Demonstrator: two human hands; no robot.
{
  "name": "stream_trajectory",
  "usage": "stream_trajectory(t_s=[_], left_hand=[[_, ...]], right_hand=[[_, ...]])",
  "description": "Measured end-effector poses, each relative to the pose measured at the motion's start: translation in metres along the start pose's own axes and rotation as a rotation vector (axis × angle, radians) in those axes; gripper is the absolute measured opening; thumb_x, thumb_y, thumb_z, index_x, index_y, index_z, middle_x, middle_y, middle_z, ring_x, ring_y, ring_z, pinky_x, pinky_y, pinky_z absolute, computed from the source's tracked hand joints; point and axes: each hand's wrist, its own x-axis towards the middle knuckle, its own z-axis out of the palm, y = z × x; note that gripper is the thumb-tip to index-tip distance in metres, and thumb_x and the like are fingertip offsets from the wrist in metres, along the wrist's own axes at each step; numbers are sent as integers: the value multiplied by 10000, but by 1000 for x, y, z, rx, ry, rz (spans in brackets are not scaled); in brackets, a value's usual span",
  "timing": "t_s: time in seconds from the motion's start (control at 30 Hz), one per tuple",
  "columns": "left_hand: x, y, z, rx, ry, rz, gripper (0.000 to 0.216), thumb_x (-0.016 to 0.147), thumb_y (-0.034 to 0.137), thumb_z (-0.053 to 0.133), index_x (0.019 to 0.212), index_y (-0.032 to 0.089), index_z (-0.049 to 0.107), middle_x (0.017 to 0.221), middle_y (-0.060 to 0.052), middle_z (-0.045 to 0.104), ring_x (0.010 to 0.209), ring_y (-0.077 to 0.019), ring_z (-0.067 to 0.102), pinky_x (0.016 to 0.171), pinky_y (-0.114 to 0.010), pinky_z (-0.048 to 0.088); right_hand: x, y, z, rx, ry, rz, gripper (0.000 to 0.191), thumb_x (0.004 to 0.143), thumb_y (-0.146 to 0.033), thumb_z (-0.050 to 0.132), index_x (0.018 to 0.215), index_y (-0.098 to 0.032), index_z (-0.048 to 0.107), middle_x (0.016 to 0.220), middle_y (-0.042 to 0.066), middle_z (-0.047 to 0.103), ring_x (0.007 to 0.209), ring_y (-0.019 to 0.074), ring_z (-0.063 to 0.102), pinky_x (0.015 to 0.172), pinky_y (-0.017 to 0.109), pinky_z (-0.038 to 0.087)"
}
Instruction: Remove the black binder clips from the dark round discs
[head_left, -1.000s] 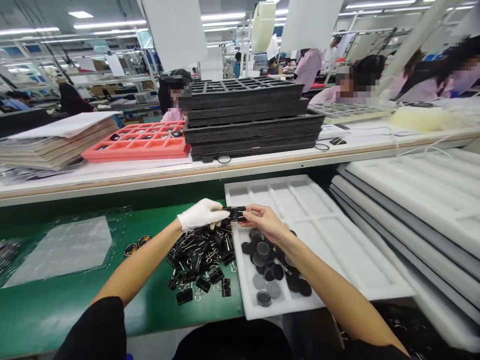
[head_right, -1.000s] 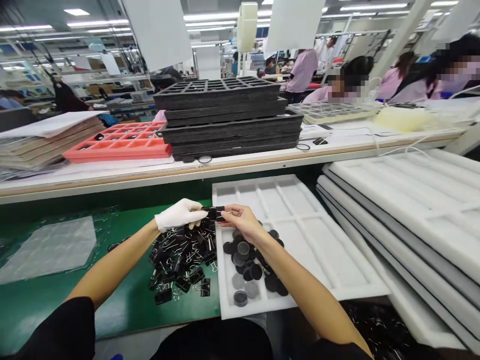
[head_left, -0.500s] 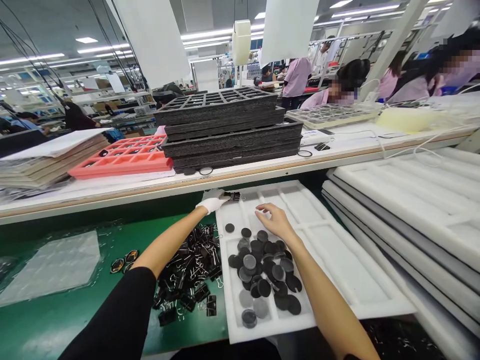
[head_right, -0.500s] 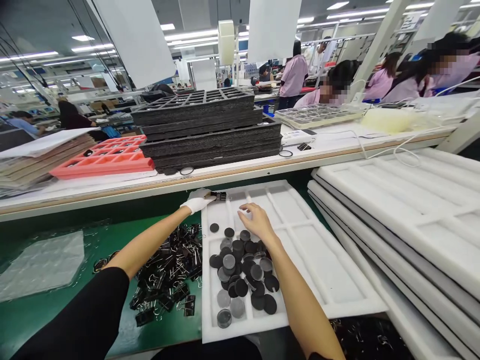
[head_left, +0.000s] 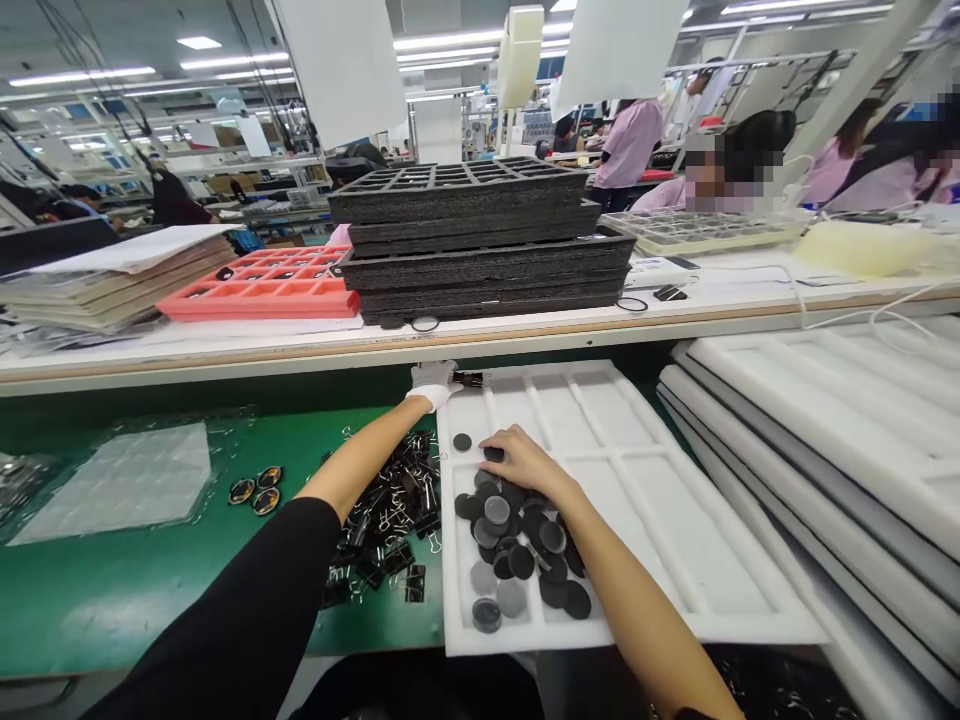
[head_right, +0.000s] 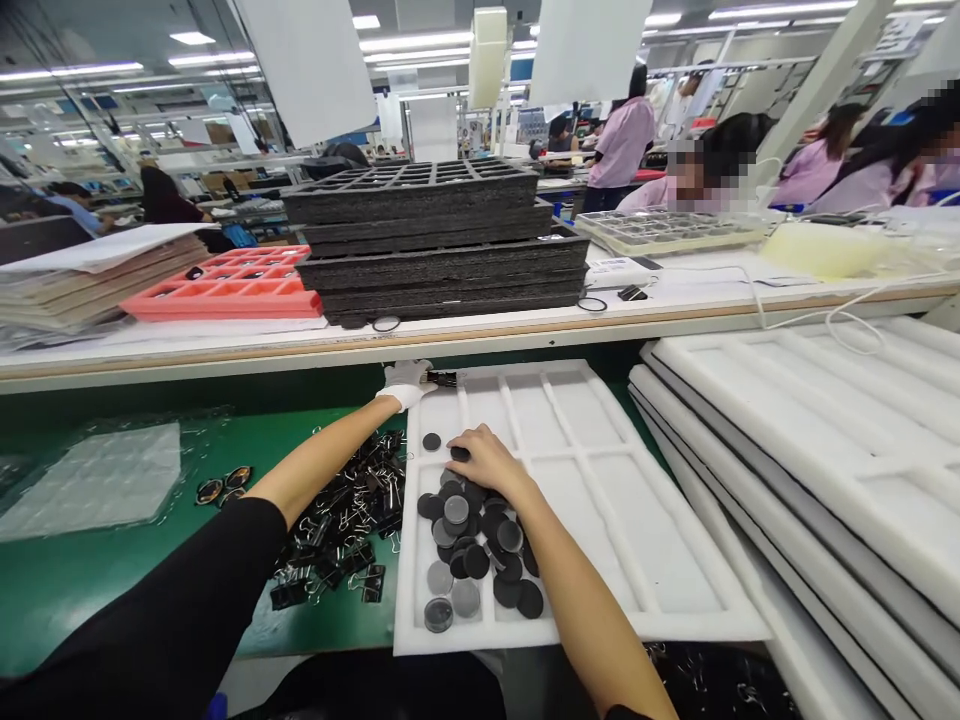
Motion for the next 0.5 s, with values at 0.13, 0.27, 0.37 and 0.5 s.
stream_trajectory(t_s=[0.13,0.27,0.37,0.5], left_hand=[[-9,-2,-7,14,-9,55,404,938,497,595,1188,187,656,1237,-164,651,1194,-344,554,1016,-459,357],[-28,8,-17,46,35,88,402,948,389,606,1274,155,627,1358,-211,596,1257,-365,514,1047,-492,336],[-59,15,-25,70,72,84,501,956,384,591,1386,128,562,1453,-245,532,1313,-395,477,1061,-522,328],[-132,-23,-49,59,-32,356,525,953,570,562,1356,238,618,1458,-140,576,1243,-355,552,1055,-492,365]], right_hand=[[-3,1,3,-6,2,-1,381,933,-385,693,1268,-208,735,1198,113,737,1134,352,568,994,462,479],[-6,1,5,-20,1,-8,386,938,-416,646,1256,-217,737,1195,121,737,1117,358,577,997,501,489],[-9,4,7,-31,10,-35,417,959,-465,575,1258,-222,734,1180,126,740,1101,361,585,1003,526,490],[-11,13,13,-43,25,-34,485,963,-537,499,1271,-241,728,1172,125,740,1084,368,597,1014,548,489]])
